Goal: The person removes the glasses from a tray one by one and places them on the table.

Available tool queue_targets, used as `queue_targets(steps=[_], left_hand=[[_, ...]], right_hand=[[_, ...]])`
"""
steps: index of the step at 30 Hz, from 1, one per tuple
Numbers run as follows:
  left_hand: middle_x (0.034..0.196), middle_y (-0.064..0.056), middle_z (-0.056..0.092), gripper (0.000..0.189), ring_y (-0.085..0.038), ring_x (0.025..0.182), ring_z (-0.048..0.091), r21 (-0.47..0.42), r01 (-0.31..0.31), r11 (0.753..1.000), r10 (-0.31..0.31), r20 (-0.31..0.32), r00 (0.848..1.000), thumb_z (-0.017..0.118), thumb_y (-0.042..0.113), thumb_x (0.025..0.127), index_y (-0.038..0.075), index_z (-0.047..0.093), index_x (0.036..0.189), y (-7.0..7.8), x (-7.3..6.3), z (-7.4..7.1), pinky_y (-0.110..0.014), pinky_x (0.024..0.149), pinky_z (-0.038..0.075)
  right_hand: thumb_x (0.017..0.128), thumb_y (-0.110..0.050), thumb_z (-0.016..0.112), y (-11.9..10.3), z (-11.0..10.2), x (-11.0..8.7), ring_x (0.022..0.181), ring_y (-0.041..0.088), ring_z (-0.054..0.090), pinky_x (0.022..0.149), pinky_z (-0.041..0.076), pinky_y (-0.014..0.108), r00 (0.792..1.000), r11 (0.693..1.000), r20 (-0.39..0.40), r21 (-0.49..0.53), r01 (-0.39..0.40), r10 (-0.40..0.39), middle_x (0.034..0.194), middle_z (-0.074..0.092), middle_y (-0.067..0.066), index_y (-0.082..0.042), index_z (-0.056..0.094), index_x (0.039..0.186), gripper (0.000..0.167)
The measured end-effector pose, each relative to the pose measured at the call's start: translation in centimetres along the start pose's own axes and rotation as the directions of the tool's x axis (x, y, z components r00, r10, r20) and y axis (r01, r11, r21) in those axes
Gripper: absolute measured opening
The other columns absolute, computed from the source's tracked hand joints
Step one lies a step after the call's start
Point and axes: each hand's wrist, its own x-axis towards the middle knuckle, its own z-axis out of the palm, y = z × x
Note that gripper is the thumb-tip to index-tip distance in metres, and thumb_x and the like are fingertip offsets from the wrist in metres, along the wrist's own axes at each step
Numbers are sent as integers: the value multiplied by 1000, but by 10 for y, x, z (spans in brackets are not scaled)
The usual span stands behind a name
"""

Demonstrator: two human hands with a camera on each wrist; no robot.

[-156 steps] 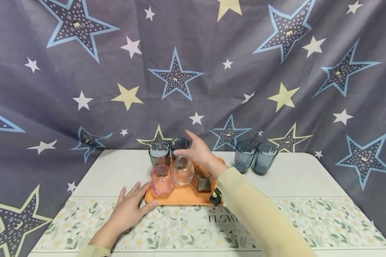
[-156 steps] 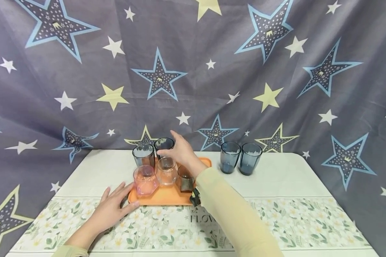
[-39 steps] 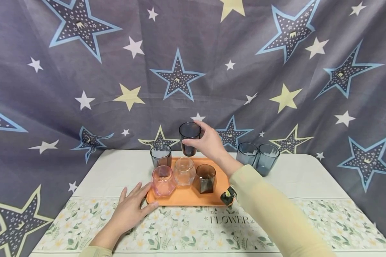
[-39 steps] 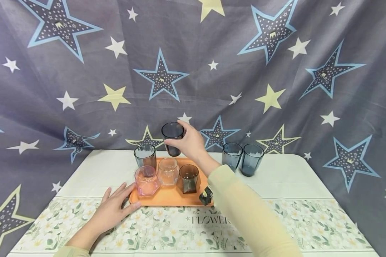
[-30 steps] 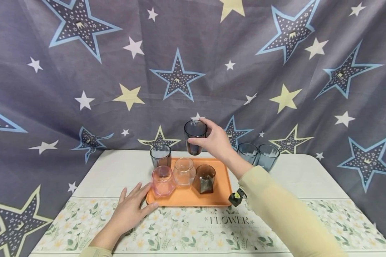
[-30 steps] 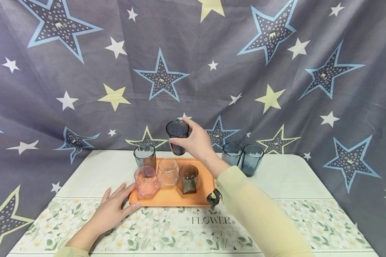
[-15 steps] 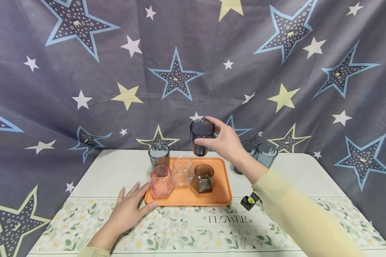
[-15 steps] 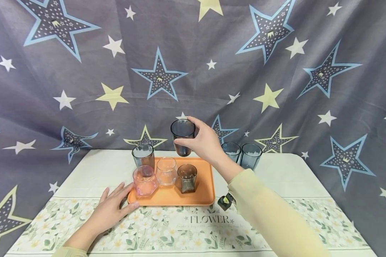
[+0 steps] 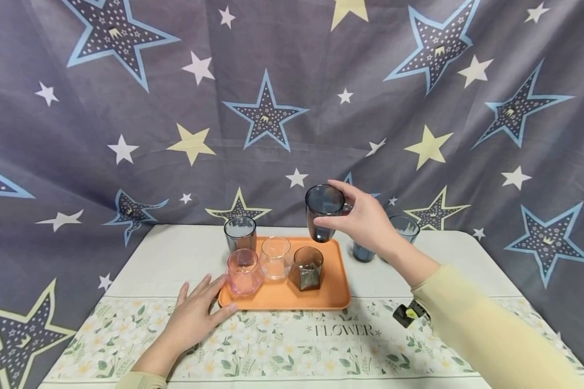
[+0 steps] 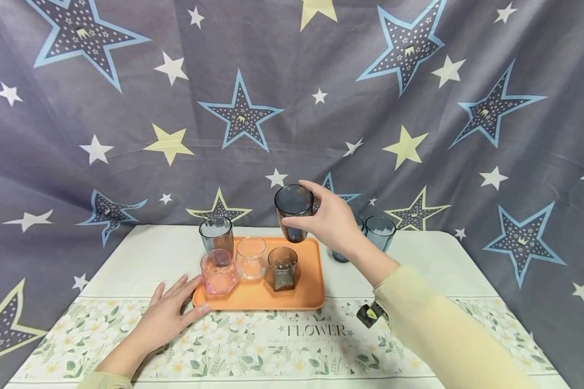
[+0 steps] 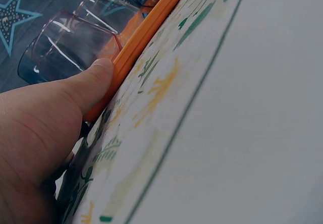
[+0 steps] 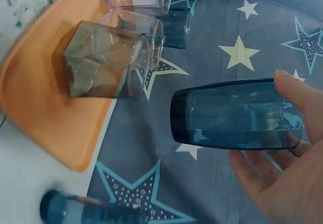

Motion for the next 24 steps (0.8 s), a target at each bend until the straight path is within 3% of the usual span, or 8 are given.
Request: queue_targets(steps=[5, 11, 24], left_hand=[[162, -25, 54, 84, -50, 159, 36, 0, -6, 1000, 6, -5, 1000, 72, 57, 105, 2, 51, 164, 1, 0, 0, -79, 126, 1], [162, -25, 55, 84, -51, 159, 36, -1, -8, 1000, 8, -7, 1000, 72, 57, 105, 1, 51, 164, -1, 0, 1, -79, 126, 1], [161, -25, 55, 84, -51, 158, 37, 10, -19, 1000, 19, -15, 1000, 72, 56, 105, 0, 51, 164, -2, 1, 2, -80, 126, 2]], right_hand=[[87, -43, 97, 10, -15, -10, 110, 26, 74, 87, 58, 47, 1000, 998, -9, -56, -1, 1, 127, 76, 9, -26, 52, 167, 94], [86, -46, 97, 22, -32, -24, 117, 25, 74, 91, 59, 46, 1000, 998, -17, -66, -4, 3, 129, 77, 8, -24, 51, 167, 96], [88, -51, 95, 45, -64, -54, 113, 26, 75, 88, 59, 45, 998, 987, -26, -151, -53, 49, 129, 76, 8, -21, 49, 169, 98]])
